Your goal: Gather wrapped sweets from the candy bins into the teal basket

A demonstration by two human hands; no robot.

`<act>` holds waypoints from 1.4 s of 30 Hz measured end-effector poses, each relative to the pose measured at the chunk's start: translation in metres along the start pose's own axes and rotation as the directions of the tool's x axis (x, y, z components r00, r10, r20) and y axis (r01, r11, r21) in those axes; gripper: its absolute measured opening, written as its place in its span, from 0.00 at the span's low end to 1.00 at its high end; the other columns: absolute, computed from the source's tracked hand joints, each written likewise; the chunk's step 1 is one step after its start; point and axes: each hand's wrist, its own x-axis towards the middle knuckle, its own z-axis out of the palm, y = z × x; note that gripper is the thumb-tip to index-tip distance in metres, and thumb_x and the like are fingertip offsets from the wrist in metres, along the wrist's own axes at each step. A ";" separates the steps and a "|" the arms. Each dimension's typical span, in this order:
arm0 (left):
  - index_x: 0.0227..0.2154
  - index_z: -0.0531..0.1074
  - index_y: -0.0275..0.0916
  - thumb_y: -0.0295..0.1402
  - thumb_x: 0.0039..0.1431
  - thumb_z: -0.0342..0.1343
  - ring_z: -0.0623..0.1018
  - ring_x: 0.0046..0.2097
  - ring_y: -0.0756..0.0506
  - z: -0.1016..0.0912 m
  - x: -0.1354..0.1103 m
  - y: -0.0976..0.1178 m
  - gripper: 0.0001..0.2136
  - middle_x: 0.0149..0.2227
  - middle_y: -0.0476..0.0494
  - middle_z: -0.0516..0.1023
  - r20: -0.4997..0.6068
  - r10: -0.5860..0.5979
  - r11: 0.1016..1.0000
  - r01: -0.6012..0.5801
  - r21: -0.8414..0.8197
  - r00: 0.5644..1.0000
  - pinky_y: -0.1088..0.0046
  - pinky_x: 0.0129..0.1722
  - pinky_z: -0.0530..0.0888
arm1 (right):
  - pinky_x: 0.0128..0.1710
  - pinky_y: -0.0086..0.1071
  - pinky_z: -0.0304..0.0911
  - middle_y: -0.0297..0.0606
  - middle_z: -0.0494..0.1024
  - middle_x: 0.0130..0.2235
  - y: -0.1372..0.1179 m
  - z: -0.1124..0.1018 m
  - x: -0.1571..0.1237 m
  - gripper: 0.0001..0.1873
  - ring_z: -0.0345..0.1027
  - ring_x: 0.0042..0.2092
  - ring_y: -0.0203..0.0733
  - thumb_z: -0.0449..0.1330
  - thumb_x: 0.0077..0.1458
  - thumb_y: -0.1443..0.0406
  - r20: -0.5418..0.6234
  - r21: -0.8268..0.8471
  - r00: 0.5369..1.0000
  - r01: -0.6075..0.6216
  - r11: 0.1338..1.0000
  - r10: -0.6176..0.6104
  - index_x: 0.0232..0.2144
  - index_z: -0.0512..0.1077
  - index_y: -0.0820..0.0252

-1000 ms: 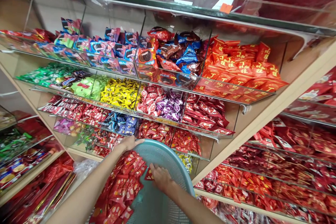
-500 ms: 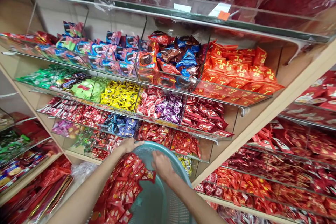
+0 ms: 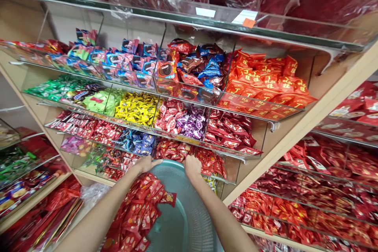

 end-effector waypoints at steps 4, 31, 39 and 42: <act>0.32 0.71 0.38 0.62 0.40 0.32 0.73 0.40 0.36 -0.002 -0.002 0.001 0.35 0.39 0.34 0.74 -0.003 0.001 1.000 -0.001 -0.007 1.000 0.63 0.37 0.67 | 0.32 0.31 0.56 0.47 0.72 0.34 0.007 -0.007 -0.004 0.14 0.67 0.37 0.43 0.44 0.54 0.64 -0.046 0.021 0.999 -0.028 0.999 0.029 0.32 0.68 0.63; 0.31 0.72 0.36 0.62 0.40 0.32 0.74 0.39 0.38 0.000 -0.001 0.001 0.37 0.38 0.33 0.75 0.009 0.001 1.000 -0.001 -0.015 1.000 0.66 0.36 0.67 | 0.16 0.22 0.54 0.28 0.65 0.15 0.020 0.071 -0.055 0.14 0.59 0.16 0.30 0.44 0.52 0.60 0.433 0.803 0.828 -0.176 0.569 -0.355 0.20 0.60 0.60; 0.31 0.72 0.37 0.62 0.40 0.33 0.74 0.39 0.38 -0.001 -0.002 0.001 0.35 0.38 0.34 0.75 0.014 0.004 1.000 -0.004 -0.028 1.000 0.67 0.36 0.68 | 0.14 0.23 0.53 0.32 0.64 0.12 0.006 0.087 -0.052 0.17 0.56 0.14 0.30 0.44 0.50 0.65 0.435 0.708 0.882 -0.211 0.674 -0.180 0.12 0.58 0.60; 0.30 0.72 0.38 0.62 0.40 0.33 0.74 0.39 0.38 -0.002 -0.004 0.003 0.35 0.38 0.35 0.75 0.024 0.003 1.000 -0.003 -0.025 1.000 0.66 0.36 0.68 | 0.15 0.23 0.54 0.32 0.66 0.12 0.002 0.093 -0.049 0.17 0.58 0.14 0.31 0.44 0.51 0.64 0.402 0.693 0.904 -0.200 0.693 -0.142 0.13 0.59 0.60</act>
